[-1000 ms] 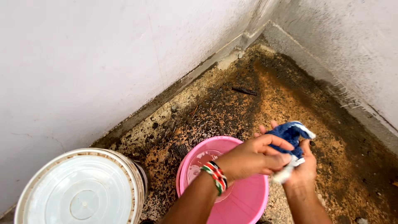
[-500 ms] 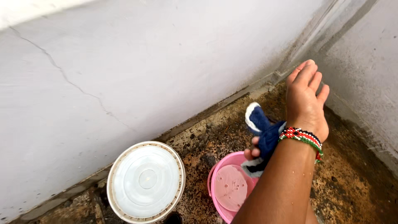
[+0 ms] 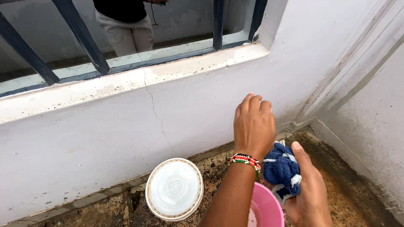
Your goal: The person wipes the panes and frame of a barred window using a cloth, then rinses and wrings out the cloth in a pink bucket of water before returning to wipe the window again.
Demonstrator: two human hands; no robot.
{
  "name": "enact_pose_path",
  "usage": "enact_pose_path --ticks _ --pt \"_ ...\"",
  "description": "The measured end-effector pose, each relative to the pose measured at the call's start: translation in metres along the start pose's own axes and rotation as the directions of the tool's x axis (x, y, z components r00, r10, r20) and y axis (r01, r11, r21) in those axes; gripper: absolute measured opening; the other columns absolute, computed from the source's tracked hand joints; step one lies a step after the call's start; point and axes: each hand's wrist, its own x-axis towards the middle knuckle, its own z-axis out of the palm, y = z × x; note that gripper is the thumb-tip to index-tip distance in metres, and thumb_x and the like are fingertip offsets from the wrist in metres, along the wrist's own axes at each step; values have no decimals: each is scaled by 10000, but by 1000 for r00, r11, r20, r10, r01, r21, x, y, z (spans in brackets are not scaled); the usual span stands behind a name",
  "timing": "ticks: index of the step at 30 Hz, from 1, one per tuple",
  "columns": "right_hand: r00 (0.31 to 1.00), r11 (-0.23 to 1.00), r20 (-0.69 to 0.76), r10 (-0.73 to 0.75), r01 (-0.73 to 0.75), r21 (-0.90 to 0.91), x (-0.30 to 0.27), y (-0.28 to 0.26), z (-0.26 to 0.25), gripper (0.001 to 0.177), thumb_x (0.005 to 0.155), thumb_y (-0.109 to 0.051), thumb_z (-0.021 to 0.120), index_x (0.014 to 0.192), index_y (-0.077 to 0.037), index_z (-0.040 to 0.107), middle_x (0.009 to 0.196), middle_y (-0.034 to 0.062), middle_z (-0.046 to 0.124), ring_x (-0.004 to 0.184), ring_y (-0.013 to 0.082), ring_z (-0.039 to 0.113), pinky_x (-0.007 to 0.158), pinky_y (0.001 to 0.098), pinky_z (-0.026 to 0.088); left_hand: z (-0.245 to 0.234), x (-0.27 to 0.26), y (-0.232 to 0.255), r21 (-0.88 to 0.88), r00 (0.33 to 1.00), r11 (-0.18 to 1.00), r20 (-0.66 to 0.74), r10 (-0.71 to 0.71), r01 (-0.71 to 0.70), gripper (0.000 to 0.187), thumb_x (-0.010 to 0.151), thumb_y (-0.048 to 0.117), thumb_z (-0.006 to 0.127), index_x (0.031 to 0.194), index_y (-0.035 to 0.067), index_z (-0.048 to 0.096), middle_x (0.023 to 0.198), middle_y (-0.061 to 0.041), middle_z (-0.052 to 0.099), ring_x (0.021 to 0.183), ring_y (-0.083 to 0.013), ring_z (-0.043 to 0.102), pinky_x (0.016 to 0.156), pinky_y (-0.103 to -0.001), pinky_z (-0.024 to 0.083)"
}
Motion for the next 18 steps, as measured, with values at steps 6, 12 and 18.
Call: enact_pose_path --ticks 6,12,18 --pt "974 992 188 -125 118 50 -7 -65 -7 558 1006 -501 519 1361 -77 589 1107 161 713 945 269 745 774 447 609 -46 7 -36 289 789 953 604 -109 -90 287 869 232 683 1115 89 716 1617 -251 238 1542 -384 101 1233 -523 90" --pt "957 948 144 -250 272 -163 -20 -103 11 607 855 -346 716 1354 -44 547 1119 148 699 972 293 733 746 442 610 -131 38 -99 62 637 905 690 -344 421 551 908 537 571 1288 148 658 1470 -178 548 1392 -316 467 1146 -484 390" --pt "926 766 309 -219 359 -533 -27 -99 84 567 854 -267 769 1327 -86 514 1048 133 709 886 217 735 659 409 623 -163 51 -87 -353 572 584 784 -241 731 901 837 785 366 1427 122 517 1395 -164 601 1285 -270 606 966 -480 559"
